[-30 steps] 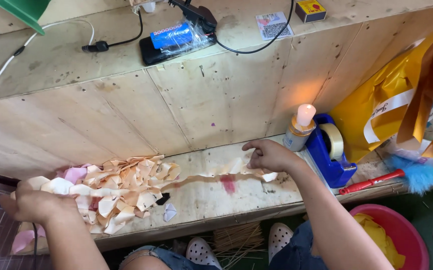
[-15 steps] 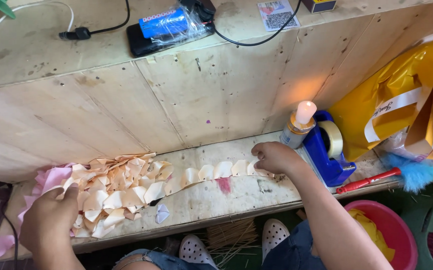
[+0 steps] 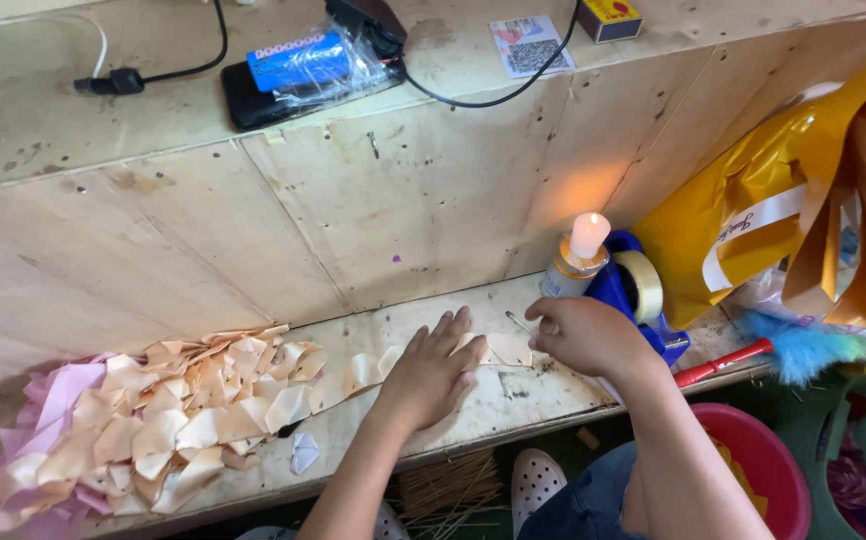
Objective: Assembling artificial flower petals onto a string using a candle flame to heat-seal the components together.
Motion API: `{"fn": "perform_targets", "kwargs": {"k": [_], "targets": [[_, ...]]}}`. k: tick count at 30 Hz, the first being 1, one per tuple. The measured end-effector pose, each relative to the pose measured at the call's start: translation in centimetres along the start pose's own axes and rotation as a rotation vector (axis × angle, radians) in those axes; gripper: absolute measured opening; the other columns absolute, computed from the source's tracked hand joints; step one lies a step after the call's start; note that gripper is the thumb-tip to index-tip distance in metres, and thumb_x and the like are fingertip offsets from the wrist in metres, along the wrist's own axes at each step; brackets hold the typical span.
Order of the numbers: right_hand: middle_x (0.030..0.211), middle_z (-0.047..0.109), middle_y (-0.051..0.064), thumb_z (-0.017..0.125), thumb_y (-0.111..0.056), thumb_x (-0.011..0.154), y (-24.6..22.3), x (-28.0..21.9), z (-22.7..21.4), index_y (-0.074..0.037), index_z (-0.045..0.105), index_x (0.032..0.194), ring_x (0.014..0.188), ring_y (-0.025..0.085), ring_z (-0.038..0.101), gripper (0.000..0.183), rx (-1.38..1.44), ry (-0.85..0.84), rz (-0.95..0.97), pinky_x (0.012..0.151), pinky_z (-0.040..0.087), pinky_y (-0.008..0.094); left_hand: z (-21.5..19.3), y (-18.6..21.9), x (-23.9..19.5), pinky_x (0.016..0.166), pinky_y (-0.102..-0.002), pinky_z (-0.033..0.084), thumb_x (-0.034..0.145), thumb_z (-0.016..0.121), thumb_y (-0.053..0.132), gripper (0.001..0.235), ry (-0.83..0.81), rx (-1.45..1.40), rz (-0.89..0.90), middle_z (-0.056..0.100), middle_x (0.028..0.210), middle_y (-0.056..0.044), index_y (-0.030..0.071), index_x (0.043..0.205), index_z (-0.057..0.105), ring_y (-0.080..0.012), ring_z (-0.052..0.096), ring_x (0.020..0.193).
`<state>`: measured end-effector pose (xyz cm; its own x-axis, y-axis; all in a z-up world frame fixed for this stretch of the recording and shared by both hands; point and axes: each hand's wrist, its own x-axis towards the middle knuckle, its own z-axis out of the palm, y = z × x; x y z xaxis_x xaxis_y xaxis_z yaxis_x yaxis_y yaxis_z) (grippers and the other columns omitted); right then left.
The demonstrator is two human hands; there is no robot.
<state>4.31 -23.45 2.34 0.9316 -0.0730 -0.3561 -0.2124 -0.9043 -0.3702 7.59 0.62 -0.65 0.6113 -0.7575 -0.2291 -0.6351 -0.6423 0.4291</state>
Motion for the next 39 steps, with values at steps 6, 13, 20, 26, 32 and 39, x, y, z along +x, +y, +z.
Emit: {"fn": "perform_targets", "kwargs": {"k": [6,13,20,26,32,39], "targets": [[0.105,0.081,0.005,0.067,-0.028,0.090,2.2,-0.2,0.7,-0.022,0.074,0.123,0.107,0.033,0.073,0.035,-0.067,0.008,0.082,0.093,0.058,0.047,1.9,-0.9,1.6,0.126,-0.053,0.016,0.108,0.037,0.035,0.054,-0.118,0.127,-0.104,0.020,0.170,-0.018,0.023,0.160,0.036,-0.0332,0.016,0.159],[0.105,0.081,0.001,0.069,-0.032,0.088,0.9,-0.7,0.2,-0.026,0.073,0.125,0.108,0.028,0.073,0.037,-0.057,0.035,0.082,0.092,0.058,0.045,3.9,-1.4,0.8,0.103,-0.049,0.045,0.098,0.064,0.030,0.051,-0.045,0.226,-0.198,0.039,0.157,-0.024,0.019,0.148,0.056,-0.0396,0.041,0.144],[0.107,0.079,0.001,0.070,-0.029,0.090,0.7,-1.0,0.6,-0.025,0.072,0.129,0.108,0.026,0.073,0.040,-0.074,0.014,0.075,0.091,0.058,0.042,5.1,-5.1,0.5,0.087,-0.041,0.048,0.092,0.069,0.029,0.036,0.024,0.173,-0.205,0.063,0.117,-0.010,0.023,0.128,0.072,-0.0292,0.062,0.112],[0.109,0.079,0.003,0.070,-0.030,0.090,0.8,-1.0,0.9,-0.023,0.070,0.132,0.109,0.028,0.072,0.042,-0.097,0.016,0.086,0.091,0.058,0.043,2.3,-4.0,-0.9,0.088,-0.043,0.048,0.093,0.068,0.032,0.027,0.033,0.190,-0.293,0.072,0.106,-0.010,0.020,0.116,0.079,-0.0289,0.069,0.104],[0.103,0.081,0.004,0.069,-0.025,0.092,0.9,-1.2,0.4,-0.020,0.074,0.125,0.105,0.031,0.074,0.034,-0.032,0.131,0.138,0.091,0.058,0.045,2.6,-2.9,-0.1,0.091,-0.043,0.049,0.095,0.067,0.032,0.042,0.130,0.113,-0.249,0.067,0.118,-0.014,0.014,0.132,0.070,-0.0316,0.065,0.114],[0.103,0.081,0.000,0.070,-0.033,0.088,0.7,-1.1,0.5,-0.025,0.076,0.118,0.107,0.029,0.073,0.031,-0.021,0.117,0.149,0.090,0.059,0.045,4.0,-4.2,0.9,0.106,-0.047,0.043,0.094,0.064,0.011,0.046,0.065,0.097,-0.093,0.060,0.138,-0.019,0.012,0.140,0.064,-0.0365,0.055,0.132]]}}
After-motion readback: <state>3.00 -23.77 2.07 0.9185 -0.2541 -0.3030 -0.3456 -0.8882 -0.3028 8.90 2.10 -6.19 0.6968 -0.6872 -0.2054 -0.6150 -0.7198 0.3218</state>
